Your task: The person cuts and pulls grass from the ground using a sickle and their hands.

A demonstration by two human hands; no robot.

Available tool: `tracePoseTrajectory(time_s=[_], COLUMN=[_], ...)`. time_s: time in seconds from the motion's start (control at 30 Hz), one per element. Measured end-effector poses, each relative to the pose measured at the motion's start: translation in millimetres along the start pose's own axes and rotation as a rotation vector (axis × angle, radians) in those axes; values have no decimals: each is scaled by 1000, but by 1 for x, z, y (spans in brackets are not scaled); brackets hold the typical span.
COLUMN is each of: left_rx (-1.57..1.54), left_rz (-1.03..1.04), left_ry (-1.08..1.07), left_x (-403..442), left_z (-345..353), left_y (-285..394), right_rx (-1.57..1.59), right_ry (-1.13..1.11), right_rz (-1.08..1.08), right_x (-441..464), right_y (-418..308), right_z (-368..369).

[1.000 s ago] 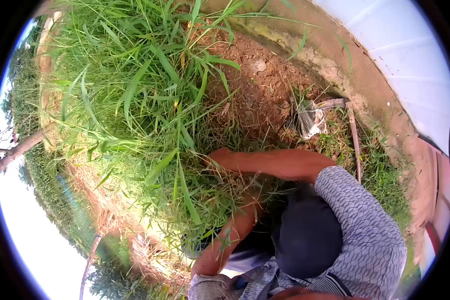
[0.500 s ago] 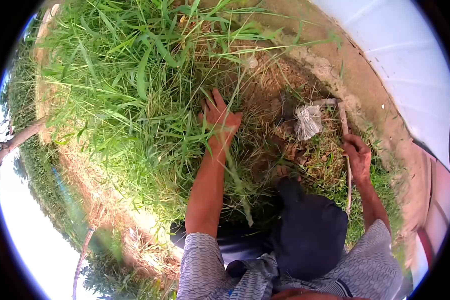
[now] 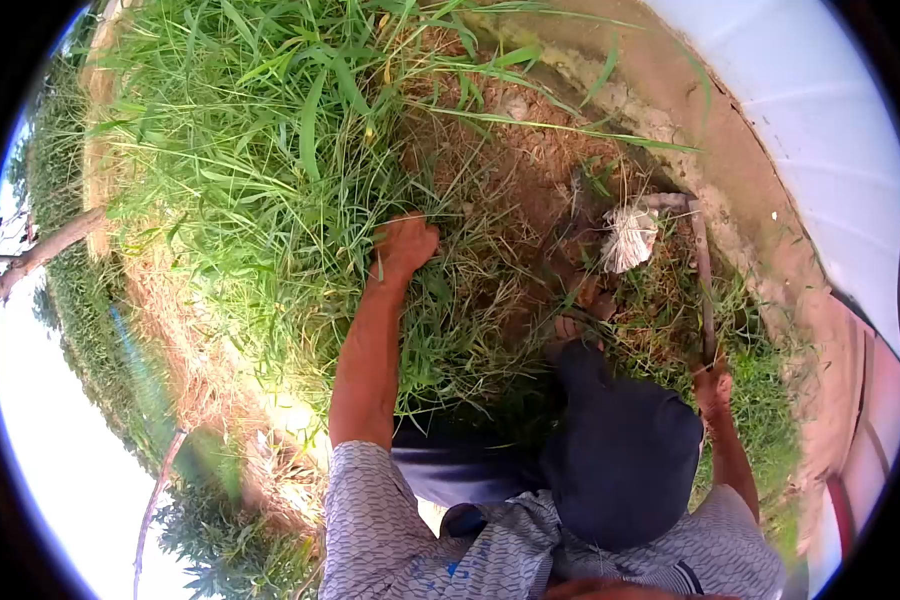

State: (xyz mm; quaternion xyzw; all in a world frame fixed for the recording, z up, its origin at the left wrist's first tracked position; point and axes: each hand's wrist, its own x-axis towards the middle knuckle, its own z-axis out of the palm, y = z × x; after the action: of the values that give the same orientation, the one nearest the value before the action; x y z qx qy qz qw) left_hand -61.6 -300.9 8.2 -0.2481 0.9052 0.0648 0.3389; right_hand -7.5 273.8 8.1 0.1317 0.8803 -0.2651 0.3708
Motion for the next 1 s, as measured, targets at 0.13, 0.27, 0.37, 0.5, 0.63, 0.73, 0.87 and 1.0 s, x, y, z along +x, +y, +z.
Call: tracePoseTrajectory(time_s=[0.13,0.27,0.37,0.5,0.63,0.73,0.87,1.0], left_rx=[-36,48,198,328,409,374,178,21], left_rz=[105,328,501,510,200,-2,86,141], left_ry=[37,3,-72,-17,-144,-374,25,290], left_x=[-20,-54,-82,-119,-112,-110,-144,-92], left_z=[9,14,22,24,7,-3,-87,-57], left_y=[9,7,-12,-77,-111,-105,-25,43], right_rx=[163,191,187,384,151,86,16,-87], right_ry=[239,366,314,-35,-184,-263,-278,-239], right_rz=[-208,-258,-235,-333,-497,-550,-633,-746], right_x=[-33,-29,0,0,22,30,56,59], right_y=[-14,-20,-37,-157,-205,-242,-259,-247], right_z=[-6,-34,-40,-27,23,48,67,80])
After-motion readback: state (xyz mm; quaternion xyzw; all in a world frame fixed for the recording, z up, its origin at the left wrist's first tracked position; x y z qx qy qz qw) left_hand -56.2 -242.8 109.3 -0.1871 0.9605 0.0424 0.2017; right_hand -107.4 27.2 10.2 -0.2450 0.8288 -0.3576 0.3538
